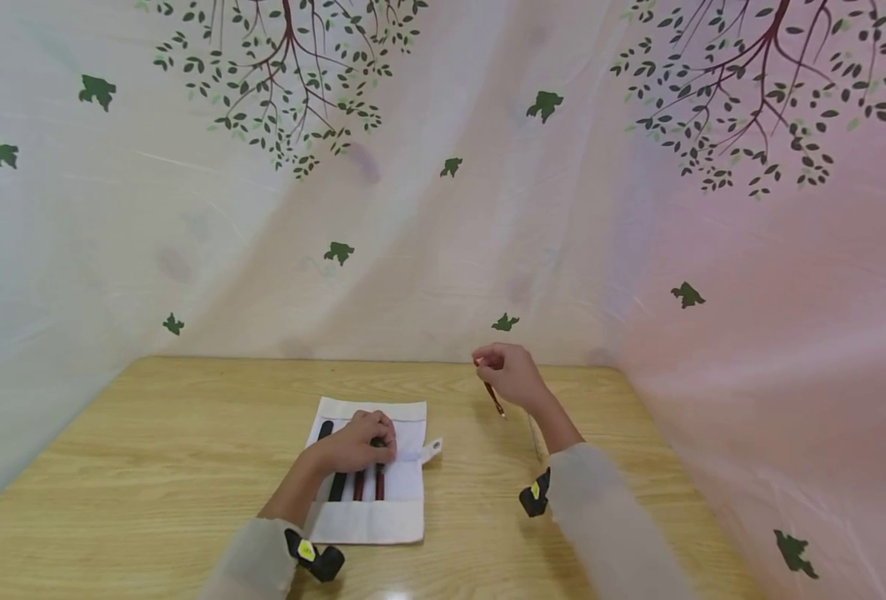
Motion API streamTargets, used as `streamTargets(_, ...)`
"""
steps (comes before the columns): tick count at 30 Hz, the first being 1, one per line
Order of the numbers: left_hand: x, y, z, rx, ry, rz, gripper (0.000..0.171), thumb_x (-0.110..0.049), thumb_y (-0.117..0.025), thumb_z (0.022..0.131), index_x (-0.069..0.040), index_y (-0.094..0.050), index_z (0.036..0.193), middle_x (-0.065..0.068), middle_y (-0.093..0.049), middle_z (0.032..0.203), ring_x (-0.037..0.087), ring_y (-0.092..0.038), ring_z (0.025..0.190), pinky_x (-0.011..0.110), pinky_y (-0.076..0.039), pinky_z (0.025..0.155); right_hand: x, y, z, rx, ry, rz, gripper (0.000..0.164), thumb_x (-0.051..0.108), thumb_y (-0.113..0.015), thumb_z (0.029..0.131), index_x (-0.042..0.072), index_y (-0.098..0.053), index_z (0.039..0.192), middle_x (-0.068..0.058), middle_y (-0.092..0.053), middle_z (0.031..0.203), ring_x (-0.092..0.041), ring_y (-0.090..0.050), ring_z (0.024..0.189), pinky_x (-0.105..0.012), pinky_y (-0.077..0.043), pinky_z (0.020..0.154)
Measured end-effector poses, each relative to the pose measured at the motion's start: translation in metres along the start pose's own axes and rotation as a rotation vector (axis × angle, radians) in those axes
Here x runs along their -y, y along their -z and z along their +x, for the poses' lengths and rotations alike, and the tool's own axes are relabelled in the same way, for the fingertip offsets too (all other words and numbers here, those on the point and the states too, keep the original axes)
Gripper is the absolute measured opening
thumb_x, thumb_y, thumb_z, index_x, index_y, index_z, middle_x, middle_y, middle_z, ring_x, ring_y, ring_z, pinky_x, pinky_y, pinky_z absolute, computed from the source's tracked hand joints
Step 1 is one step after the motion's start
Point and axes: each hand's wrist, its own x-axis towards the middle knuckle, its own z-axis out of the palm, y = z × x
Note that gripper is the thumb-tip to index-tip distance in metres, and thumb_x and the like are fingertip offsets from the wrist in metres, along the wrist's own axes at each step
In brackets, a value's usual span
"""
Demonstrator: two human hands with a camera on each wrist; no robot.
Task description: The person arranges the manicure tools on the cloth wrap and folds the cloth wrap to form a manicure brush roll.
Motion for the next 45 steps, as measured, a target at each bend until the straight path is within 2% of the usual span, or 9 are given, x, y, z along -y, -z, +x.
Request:
streamTargets(9, 0.002, 0.001, 0.000, -0.014, -0.022, 0.002, 0.019, -0.014, -0.067, 0.094, -0.017, -0.064, 0.076, -0.004, -0.052, 0.102, 0.023, -0.041, 0.106, 0.042, -0.038, 0.088, 0.023, -0.040, 0.011, 0.025, -0.008, 0.127, 0.025, 0.004, -0.065, 0.099, 0.004, -0.070, 0.123, -0.011, -0.070, 0.107, -0.023, -0.065, 0.093, -0.039, -0.057, 0.081)
streamTargets(14, 0.003, 0.001, 0.001, -0.010, -0.043, 0.016, 0.019, -0.015, -0.065, 0.095, -0.016, -0.064, 0.077, -0.004, -0.052, 0.102, 0.023, -0.041, 0.106, 0.043, -0.037, 0.092, 0.028, -0.064, 0.016, 0.011, -0.033, 0.222, 0.024, 0.003, -0.066, 0.098, 0.004, -0.071, 0.122, -0.011, -0.068, 0.103, -0.027, -0.067, 0.094, -0.038, -0.059, 0.080)
streamTargets(19, 0.004, 0.001, 0.000, -0.002, -0.066, 0.028, 0.018, -0.016, -0.064, 0.097, -0.015, -0.065, 0.079, -0.003, -0.053, 0.102, 0.024, -0.041, 0.107, 0.045, -0.035, 0.095, 0.034, -0.083, 0.016, -0.022, -0.065, 0.345, 0.024, 0.001, -0.066, 0.097, 0.001, -0.071, 0.120, -0.010, -0.065, 0.098, -0.023, -0.066, 0.090, -0.034, -0.059, 0.078)
streamTargets(24, 0.004, 0.002, -0.001, 0.003, -0.066, 0.028, 0.015, -0.016, -0.065, 0.096, -0.015, -0.066, 0.081, -0.003, -0.053, 0.103, 0.024, -0.042, 0.108, 0.045, -0.036, 0.095, 0.034, -0.101, 0.016, -0.068, -0.137, 0.426, 0.023, 0.001, -0.067, 0.097, 0.001, -0.071, 0.119, -0.009, -0.063, 0.099, -0.019, -0.064, 0.087, -0.033, -0.058, 0.076)
streamTargets(25, 0.003, 0.002, -0.001, 0.003, -0.066, 0.027, 0.015, -0.016, -0.065, 0.096, -0.015, -0.066, 0.081, -0.004, -0.053, 0.103, 0.025, -0.042, 0.109, 0.045, -0.036, 0.096, 0.029, -0.106, 0.018, -0.085, -0.152, 0.452, 0.023, 0.001, -0.067, 0.097, 0.002, -0.071, 0.119, -0.009, -0.063, 0.098, -0.018, -0.064, 0.086, -0.032, -0.058, 0.075)
streamTargets(30, 0.003, 0.003, -0.002, 0.005, -0.044, 0.020, 0.013, -0.016, -0.066, 0.095, -0.016, -0.067, 0.082, -0.004, -0.054, 0.105, 0.026, -0.042, 0.111, 0.046, -0.036, 0.097, 0.023, -0.121, 0.018, -0.116, -0.250, 0.597, 0.027, -0.002, -0.065, 0.096, -0.004, -0.067, 0.123, -0.007, -0.061, 0.095, -0.015, -0.064, 0.083, -0.031, -0.058, 0.074)
streamTargets(33, 0.003, 0.003, -0.002, 0.004, -0.034, 0.013, 0.012, -0.015, -0.067, 0.095, -0.016, -0.068, 0.083, -0.004, -0.054, 0.105, 0.026, -0.042, 0.112, 0.046, -0.036, 0.097, 0.021, -0.128, 0.016, -0.116, -0.296, 0.626, 0.030, -0.003, -0.064, 0.096, -0.008, -0.063, 0.126, -0.008, -0.064, 0.094, -0.015, -0.065, 0.080, -0.029, -0.058, 0.073)
streamTargets(36, 0.003, 0.003, -0.003, 0.004, -0.027, 0.002, 0.011, -0.014, -0.068, 0.094, -0.015, -0.068, 0.083, -0.003, -0.055, 0.106, 0.026, -0.043, 0.112, 0.046, -0.037, 0.096, 0.019, -0.133, 0.014, -0.108, -0.323, 0.606, 0.032, -0.003, -0.064, 0.096, -0.010, -0.061, 0.127, -0.009, -0.067, 0.094, -0.014, -0.064, 0.077, -0.027, -0.056, 0.070)
streamTargets(45, 0.002, 0.003, -0.002, 0.009, -0.029, -0.026, 0.013, -0.014, -0.066, 0.096, -0.013, -0.068, 0.084, -0.002, -0.056, 0.106, 0.028, -0.043, 0.113, 0.048, -0.035, 0.099, 0.012, -0.140, 0.014, -0.094, -0.331, 0.567, 0.029, -0.003, -0.067, 0.094, -0.010, -0.065, 0.123, -0.018, -0.071, 0.101, -0.012, -0.065, 0.075, -0.024, -0.053, 0.065)
